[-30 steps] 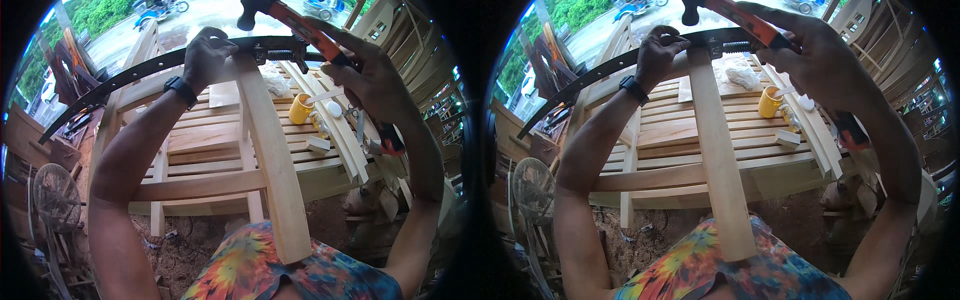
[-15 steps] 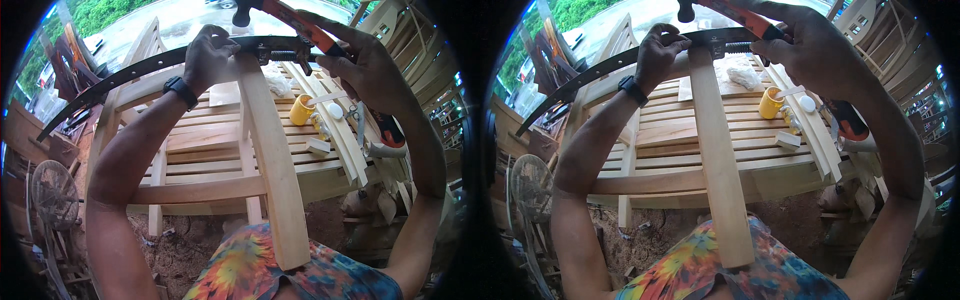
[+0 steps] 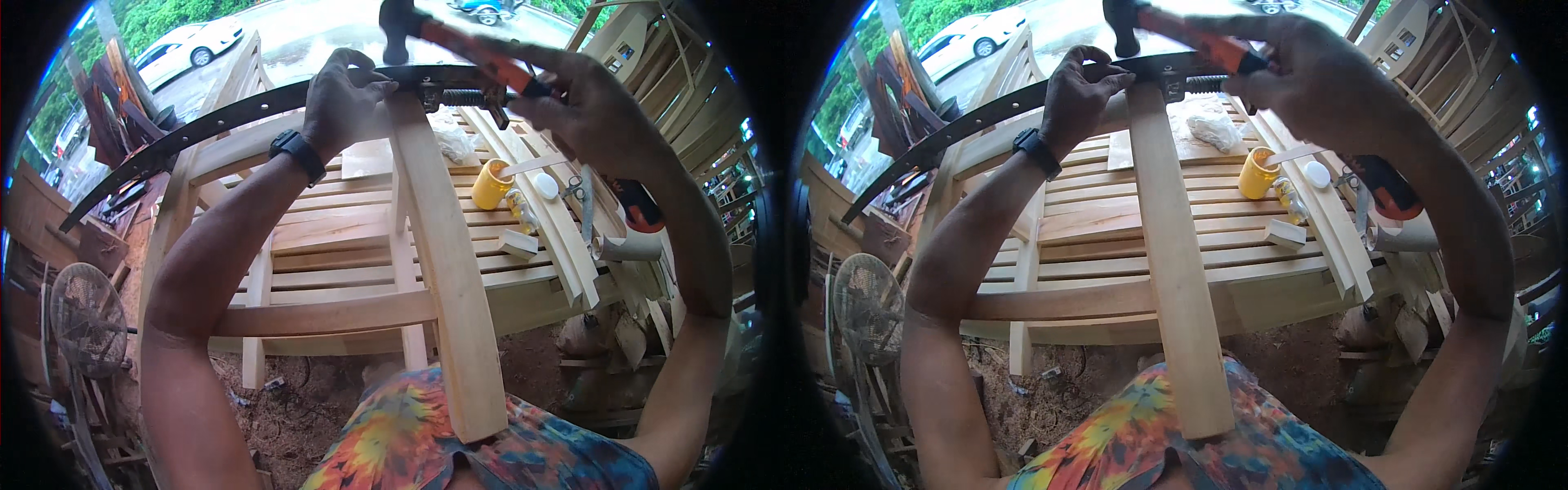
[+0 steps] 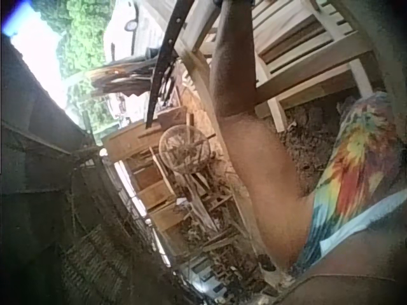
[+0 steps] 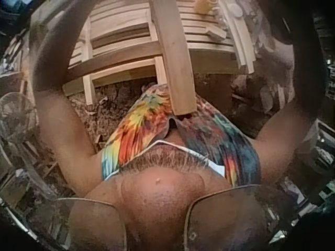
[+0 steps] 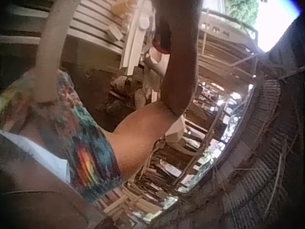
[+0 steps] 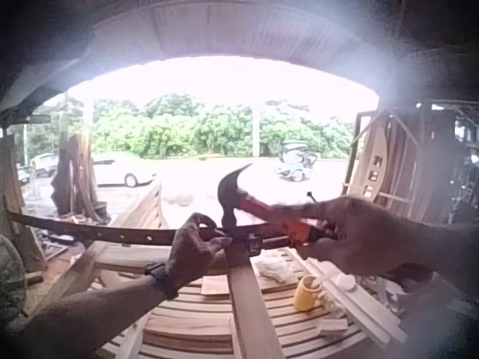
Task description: The person assembles a wooden chair by clamping the wooden frame with a bar clamp and hammering the joints into place with a hammer.
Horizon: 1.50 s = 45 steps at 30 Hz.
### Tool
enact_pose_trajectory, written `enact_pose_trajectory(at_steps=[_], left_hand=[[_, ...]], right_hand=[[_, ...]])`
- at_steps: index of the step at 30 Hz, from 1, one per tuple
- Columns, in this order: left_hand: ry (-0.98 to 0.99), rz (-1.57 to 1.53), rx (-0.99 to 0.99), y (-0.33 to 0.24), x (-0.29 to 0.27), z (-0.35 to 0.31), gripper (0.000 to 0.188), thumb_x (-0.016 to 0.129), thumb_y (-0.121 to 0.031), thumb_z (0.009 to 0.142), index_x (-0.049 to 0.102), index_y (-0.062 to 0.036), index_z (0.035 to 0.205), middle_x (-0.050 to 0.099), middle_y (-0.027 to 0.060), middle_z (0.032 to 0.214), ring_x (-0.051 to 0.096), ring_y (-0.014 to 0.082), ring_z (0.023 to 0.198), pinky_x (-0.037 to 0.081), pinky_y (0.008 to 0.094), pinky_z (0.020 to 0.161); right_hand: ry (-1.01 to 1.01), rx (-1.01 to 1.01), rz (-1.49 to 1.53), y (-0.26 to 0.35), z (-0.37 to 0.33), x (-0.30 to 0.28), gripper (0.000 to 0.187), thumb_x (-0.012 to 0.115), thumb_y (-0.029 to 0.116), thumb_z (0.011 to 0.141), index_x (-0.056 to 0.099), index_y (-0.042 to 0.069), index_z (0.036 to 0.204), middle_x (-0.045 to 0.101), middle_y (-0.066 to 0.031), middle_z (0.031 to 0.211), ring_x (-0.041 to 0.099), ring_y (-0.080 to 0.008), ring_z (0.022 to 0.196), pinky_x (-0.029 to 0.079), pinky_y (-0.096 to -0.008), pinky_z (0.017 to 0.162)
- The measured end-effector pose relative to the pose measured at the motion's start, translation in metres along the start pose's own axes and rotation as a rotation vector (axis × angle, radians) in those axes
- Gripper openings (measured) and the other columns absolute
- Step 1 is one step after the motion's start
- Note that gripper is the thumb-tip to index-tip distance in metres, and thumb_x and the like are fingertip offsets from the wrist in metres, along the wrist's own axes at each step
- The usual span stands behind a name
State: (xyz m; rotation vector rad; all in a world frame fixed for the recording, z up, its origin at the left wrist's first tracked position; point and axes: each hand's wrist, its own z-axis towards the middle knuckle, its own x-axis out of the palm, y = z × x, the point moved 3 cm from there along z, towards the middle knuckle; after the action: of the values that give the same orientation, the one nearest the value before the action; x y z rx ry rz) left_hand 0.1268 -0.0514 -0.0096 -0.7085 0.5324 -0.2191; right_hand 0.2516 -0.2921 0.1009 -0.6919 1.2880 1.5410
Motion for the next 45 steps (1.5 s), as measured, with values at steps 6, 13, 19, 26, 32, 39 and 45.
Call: enact_pose_trajectory(at_steps=[6,13,19,26,32,39,45], left_hand=[[-0.003,-0.049,0.016,0.001,0.001,0.001,0.035,0.076,-0.01,0.081,0.053,0.0011,0.104,0.074,0.0133,0.091,0.07,0.0144,0.086,0.054,0.0248,0.078],[-0.007,0.013,0.013,0.004,0.003,0.001,0.034,0.076,-0.01,0.081,0.053,0.0014,0.104,0.074,0.0127,0.09,0.07,0.0137,0.084,0.055,0.0236,0.076],[-0.016,0.04,-0.004,-0.004,0.0,0.0,0.034,0.077,-0.01,0.08,0.054,0.0017,0.103,0.073,0.0136,0.089,0.07,0.0153,0.084,0.055,0.0254,0.076],[0.046,0.257,0.096,-0.04,-0.032,0.026,0.03,0.071,-0.012,0.081,0.06,0.0008,0.107,0.072,0.0163,0.087,0.071,0.0174,0.081,0.055,0.0295,0.073],[0.213,1.001,0.199,0.002,-0.046,0.017,0.042,0.034,-0.04,0.103,0.065,-0.0153,0.118,0.068,0.0175,0.083,0.066,0.0352,0.075,0.052,0.0484,0.071],[0.283,1.058,0.21,0.002,-0.043,0.021,0.036,0.037,-0.03,0.102,0.057,-0.0217,0.13,0.07,0.0135,0.085,0.068,0.0361,0.076,0.054,0.0481,0.065],[0.245,1.068,0.259,0.004,-0.043,0.022,0.035,0.038,-0.028,0.101,0.058,-0.0215,0.13,0.07,0.0136,0.084,0.068,0.0351,0.075,0.054,0.0471,0.064]], right_hand=[[-0.23,-0.073,0.011,-0.005,0.0,-0.001,0.05,0.067,0.021,0.09,0.05,0.009,0.136,0.068,-0.0131,0.078,0.057,-0.0109,0.051,0.043,-0.0293,0.046],[0.099,0.142,0.0,-0.004,0.003,-0.003,0.051,0.066,0.018,0.09,0.05,0.01,0.138,0.068,-0.0139,0.082,0.061,-0.0114,0.062,0.046,-0.0295,0.054],[0.06,-0.119,-0.121,-0.013,0.006,0.008,0.052,0.063,0.015,0.091,0.049,0.014,0.141,0.07,-0.0194,0.092,0.059,-0.0148,0.063,0.05,-0.0335,0.064],[-0.286,-0.026,-0.082,0.001,-0.004,-0.031,0.04,0.062,0.02,0.094,0.055,0.01,0.132,0.061,-0.0055,0.071,0.052,-0.0081,0.046,0.039,-0.0242,0.041],[-0.234,0.134,0.066,-0.012,0.0,-0.001,0.03,0.064,0.033,0.092,0.068,0.004,0.099,0.063,-0.0081,0.071,0.058,-0.0114,0.054,0.046,-0.0293,0.052],[-0.231,0.131,0.021,0.0,-0.005,-0.025,0.038,0.068,0.017,0.088,0.058,0.004,0.122,0.069,-0.0173,0.087,0.063,-0.021,0.066,0.05,-0.0369,0.063],[-0.32,0.112,-0.228,-0.065,0.0,0.007,0.043,0.069,0.017,0.088,0.057,0.006,0.128,0.069,-0.0183,0.094,0.063,-0.0208,0.071,0.05,-0.0358,0.067]])
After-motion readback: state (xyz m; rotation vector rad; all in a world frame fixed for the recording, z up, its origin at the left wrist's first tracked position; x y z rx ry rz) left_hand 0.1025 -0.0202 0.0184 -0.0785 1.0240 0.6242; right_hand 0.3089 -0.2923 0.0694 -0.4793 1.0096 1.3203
